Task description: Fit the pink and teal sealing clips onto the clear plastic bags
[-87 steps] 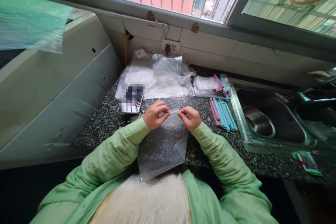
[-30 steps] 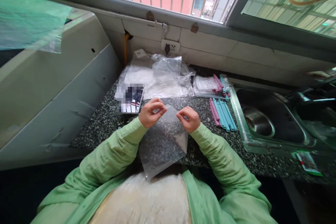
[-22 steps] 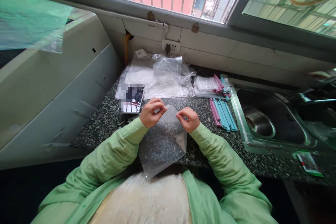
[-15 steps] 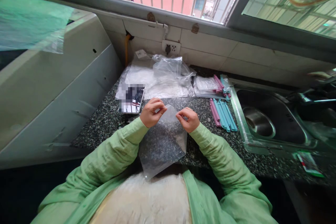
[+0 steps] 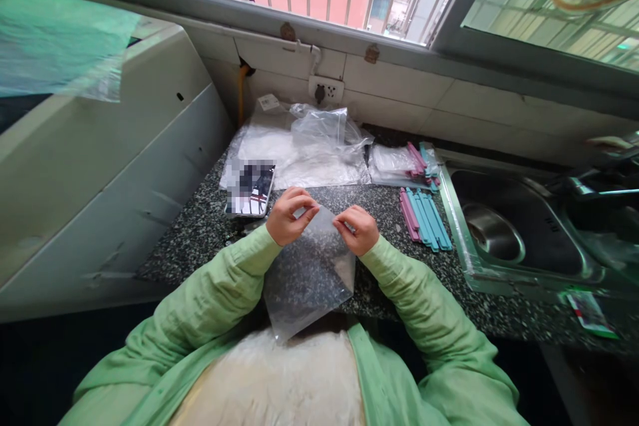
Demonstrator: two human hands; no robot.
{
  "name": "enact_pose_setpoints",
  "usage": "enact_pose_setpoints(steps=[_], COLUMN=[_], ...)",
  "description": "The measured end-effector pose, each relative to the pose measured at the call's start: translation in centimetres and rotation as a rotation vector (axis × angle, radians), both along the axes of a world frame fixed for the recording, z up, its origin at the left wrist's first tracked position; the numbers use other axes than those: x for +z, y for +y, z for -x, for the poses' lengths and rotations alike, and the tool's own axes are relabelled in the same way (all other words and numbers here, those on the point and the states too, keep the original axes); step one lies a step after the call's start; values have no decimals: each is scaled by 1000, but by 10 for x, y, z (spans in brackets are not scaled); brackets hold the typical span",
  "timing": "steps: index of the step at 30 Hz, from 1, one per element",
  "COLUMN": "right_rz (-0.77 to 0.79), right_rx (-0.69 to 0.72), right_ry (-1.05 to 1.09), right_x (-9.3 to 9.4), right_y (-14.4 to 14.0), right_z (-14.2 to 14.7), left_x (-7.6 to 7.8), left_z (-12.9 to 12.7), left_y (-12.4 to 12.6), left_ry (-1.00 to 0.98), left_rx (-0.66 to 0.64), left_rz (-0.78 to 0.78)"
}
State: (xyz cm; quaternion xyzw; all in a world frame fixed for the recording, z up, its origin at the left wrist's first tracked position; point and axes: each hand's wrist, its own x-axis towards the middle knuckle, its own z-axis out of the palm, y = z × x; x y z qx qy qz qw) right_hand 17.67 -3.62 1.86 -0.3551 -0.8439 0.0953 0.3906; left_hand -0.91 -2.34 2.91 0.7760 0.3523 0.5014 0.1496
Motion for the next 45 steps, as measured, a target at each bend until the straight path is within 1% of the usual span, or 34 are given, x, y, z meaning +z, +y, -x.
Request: enact_pose_setpoints(steps=[5,11,20,26,34,39,45], right_rz=[15,48,71,111,165,143,127], right_rx=[-7,-16,0,-33,-82,-133,-155], right_ry=[0,9,47,53,69,53,28], right_x=[0,-1,5,9,10,5,2], right_y=[-1,0,-1,-5,-13,-11,-8], right_z=[0,1,1,0,-7,-9,-9], left_x=[2,1,2,3,2,-1,-3], left_z=[0,1,1,4,4,3,2], left_y=[-1,0,0,3,6,7,8], left_ry=[2,13,-65,-152,-189,-188,-188], left_rx=[-8,-2,-2,41,66,94,123], left_rz=[-29,-2,6,85,120,124,143])
